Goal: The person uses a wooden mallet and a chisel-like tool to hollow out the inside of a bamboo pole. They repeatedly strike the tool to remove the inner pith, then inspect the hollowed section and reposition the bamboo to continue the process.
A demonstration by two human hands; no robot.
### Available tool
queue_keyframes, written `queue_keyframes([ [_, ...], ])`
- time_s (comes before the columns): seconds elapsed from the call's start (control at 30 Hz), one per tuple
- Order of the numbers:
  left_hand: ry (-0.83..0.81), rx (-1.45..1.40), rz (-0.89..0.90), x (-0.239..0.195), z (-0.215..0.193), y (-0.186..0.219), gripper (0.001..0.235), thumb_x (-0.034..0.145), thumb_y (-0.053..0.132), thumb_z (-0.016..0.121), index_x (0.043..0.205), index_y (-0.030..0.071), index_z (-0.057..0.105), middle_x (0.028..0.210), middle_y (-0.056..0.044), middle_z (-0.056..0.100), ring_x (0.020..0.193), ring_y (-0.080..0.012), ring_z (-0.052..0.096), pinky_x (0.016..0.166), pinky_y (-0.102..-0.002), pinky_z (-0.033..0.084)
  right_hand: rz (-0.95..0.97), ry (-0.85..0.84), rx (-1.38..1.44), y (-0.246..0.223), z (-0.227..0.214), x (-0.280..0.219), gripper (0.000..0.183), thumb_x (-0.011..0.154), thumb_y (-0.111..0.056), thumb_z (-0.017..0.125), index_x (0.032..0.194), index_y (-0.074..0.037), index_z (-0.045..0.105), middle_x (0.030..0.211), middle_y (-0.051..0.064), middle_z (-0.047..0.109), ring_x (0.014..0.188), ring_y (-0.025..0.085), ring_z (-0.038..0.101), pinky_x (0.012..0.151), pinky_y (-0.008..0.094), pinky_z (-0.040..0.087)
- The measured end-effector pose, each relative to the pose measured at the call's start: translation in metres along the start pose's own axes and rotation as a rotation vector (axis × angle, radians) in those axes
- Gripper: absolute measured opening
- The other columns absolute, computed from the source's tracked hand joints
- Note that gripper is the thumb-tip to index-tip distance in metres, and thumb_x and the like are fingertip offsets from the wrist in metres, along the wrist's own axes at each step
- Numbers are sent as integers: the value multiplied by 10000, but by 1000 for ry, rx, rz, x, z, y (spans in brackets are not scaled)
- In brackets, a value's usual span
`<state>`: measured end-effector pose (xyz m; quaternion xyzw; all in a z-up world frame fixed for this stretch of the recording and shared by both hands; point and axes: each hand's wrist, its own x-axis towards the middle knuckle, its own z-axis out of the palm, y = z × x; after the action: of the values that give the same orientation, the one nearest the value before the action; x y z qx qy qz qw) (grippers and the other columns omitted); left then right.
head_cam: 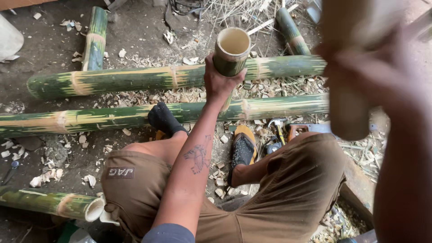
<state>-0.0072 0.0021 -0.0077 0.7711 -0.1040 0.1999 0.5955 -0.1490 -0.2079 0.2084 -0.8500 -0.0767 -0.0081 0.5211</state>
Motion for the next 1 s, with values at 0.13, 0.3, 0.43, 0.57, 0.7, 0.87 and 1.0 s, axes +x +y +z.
queue_keyframes([
  [0.13, -73, 16, -163, -3, 1, 8, 969, 647, 466, 902, 1361, 112, 351, 1245, -145, 618, 1090, -267, 705, 955, -381, 613, 105, -119, -321, 48, 19, 13, 1090, 695, -249, 906, 1546, -53, 254, 1219, 247, 630, 1033, 311, 694, 909, 412, 595],
  [0.3, -30, 30, -53, -4, -1, 2, 935, 670, 437, 918, 1340, 114, 352, 1275, -164, 579, 1147, -285, 671, 1012, -407, 580, -73, -111, -9, -21, 0, -4, 964, 810, -67, 763, 1615, -74, 234, 1315, 252, 622, 1094, 332, 709, 912, 435, 621],
  [0.43, -15, 6, -24, -2, 1, 0, 906, 679, 423, 929, 1318, 118, 364, 1268, -158, 587, 1152, -285, 673, 1003, -406, 583, -163, 69, -111, -70, 1, -3, 931, 872, -111, 755, 1616, -49, 200, 1351, 281, 602, 1043, 348, 712, 825, 450, 658],
  [0.57, -96, 2, -154, 2, -2, 9, 936, 646, 421, 908, 1325, 118, 339, 1230, -144, 592, 1091, -279, 685, 968, -402, 602, 187, -170, -330, -53, 38, 8, 1152, 695, -269, 880, 1595, -117, 179, 1243, 285, 631, 995, 336, 726, 826, 457, 667],
  [0.7, -73, 19, -108, 5, -5, 8, 947, 649, 429, 924, 1318, 105, 338, 1225, -139, 600, 1081, -278, 691, 941, -405, 610, 31, -149, -416, -30, 22, 4, 1143, 697, -266, 880, 1618, -121, 219, 1308, 253, 637, 1018, 335, 741, 880, 453, 642],
  [0.87, -43, -40, 37, 5, 6, -15, 936, 713, 422, 931, 1341, 78, 328, 1264, -154, 572, 1138, -297, 672, 994, -427, 604, -199, -18, -315, -4, -9, 6, 1096, 779, -284, 854, 1627, -41, 203, 1311, 274, 601, 1055, 342, 722, 858, 446, 608],
  [1.0, 20, 111, 56, -12, 13, -46, 885, 714, 385, 914, 1363, 26, 431, 1287, -187, 569, 1176, -363, 632, 1024, -507, 553, 135, -134, -450, 49, 7, 15, 1155, 700, -293, 891, 1613, -165, 195, 1236, 256, 667, 1028, 343, 733, 936, 440, 611],
])
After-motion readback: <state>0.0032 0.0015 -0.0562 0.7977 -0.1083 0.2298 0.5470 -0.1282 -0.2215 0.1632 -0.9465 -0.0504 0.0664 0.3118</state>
